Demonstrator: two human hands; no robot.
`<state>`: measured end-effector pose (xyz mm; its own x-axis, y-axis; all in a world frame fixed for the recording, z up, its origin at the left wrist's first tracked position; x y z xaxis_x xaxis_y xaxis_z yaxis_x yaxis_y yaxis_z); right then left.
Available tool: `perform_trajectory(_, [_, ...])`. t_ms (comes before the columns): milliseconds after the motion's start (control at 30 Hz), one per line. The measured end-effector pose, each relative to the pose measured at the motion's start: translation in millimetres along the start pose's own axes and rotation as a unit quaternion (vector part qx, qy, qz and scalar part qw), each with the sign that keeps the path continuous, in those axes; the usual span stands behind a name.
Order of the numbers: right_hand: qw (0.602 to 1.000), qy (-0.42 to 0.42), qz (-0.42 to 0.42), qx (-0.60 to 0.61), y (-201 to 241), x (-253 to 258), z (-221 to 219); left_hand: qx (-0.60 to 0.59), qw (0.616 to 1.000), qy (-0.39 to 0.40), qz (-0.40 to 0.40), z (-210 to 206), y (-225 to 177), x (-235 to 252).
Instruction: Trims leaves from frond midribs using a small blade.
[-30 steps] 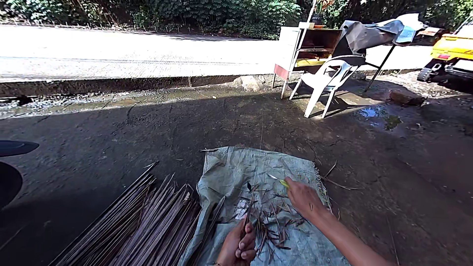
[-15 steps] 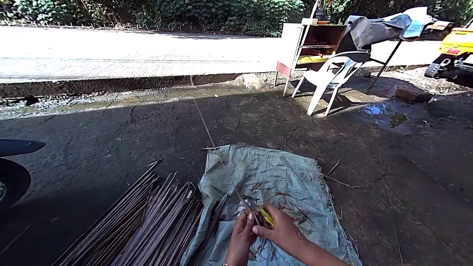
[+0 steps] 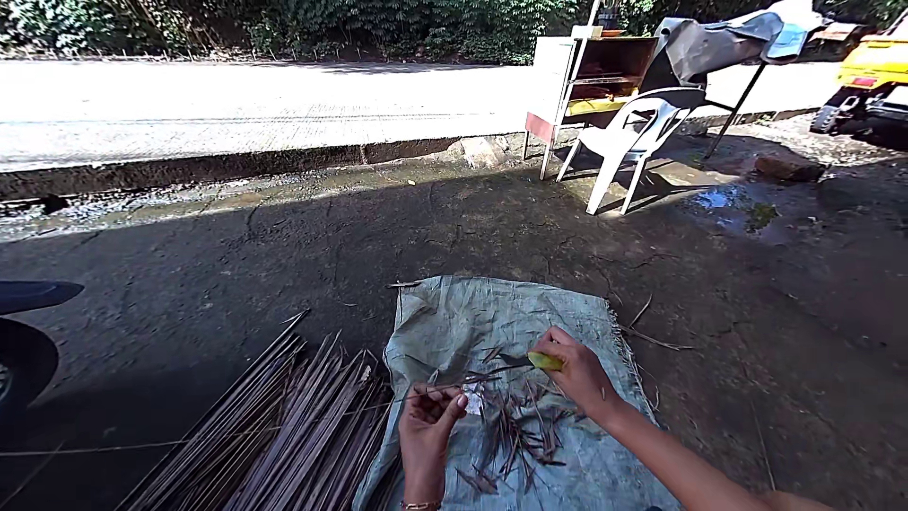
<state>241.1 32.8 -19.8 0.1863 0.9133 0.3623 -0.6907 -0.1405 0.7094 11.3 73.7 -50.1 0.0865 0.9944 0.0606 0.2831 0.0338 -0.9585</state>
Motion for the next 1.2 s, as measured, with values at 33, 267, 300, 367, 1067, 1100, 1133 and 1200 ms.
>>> perform_trajectory(33, [1.000, -0.006, 0.009, 0.004, -1.2, 1.2, 1.6, -0.001, 1.000, 0.003, 0.009, -0.3, 1.2, -0.8])
perform_trajectory(267, [1.000, -0.011, -0.004, -0.011, -10.2, 3.1, 4.1, 0.076, 0.986, 0.083, -0.123, -5.4, 1.1, -9.3])
perform_trajectory(300, [0.999, 0.003, -0.043, -0.023, -11.5, 3.4, 4.0, 0.102, 0.979, 0.081, -0.159, -4.7, 0.4, -10.1])
perform_trajectory(367, [0.991, 0.038, -0.119, -0.039, -13.3, 2.9, 2.1, 0.164, 0.956, 0.061, -0.236, -2.3, -2.8, -11.5])
perform_trajectory(1067, [0.869, 0.359, -0.266, -0.210, -15.3, -24.9, -62.6, 0.259, 0.902, 0.075, -0.337, -11.9, -2.4, -30.4])
perform_trajectory(1100, [0.863, 0.358, -0.285, -0.214, -26.0, -23.0, -59.8, 0.255, 0.902, 0.083, -0.339, -13.2, -1.8, -32.9])
perform_trajectory(1133, [0.864, 0.350, -0.294, -0.213, -33.7, -21.0, -56.9, 0.251, 0.901, 0.092, -0.341, -14.5, -0.7, -34.1])
perform_trajectory(1200, [0.876, 0.340, -0.293, -0.174, -42.3, -18.2, -53.0, 0.244, 0.905, 0.096, -0.335, -15.9, 2.3, -31.9])
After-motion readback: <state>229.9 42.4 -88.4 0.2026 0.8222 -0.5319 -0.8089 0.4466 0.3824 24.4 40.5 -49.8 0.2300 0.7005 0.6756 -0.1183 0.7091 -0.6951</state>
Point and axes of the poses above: each hand's wrist, its own x-axis towards the middle knuckle, its own z-axis out of the back of the hand, y = z × x, the point moved 6 cm from there along x, towards the middle knuckle, and after that the axes turned 4 degrees about x, right-handed, at the moved point
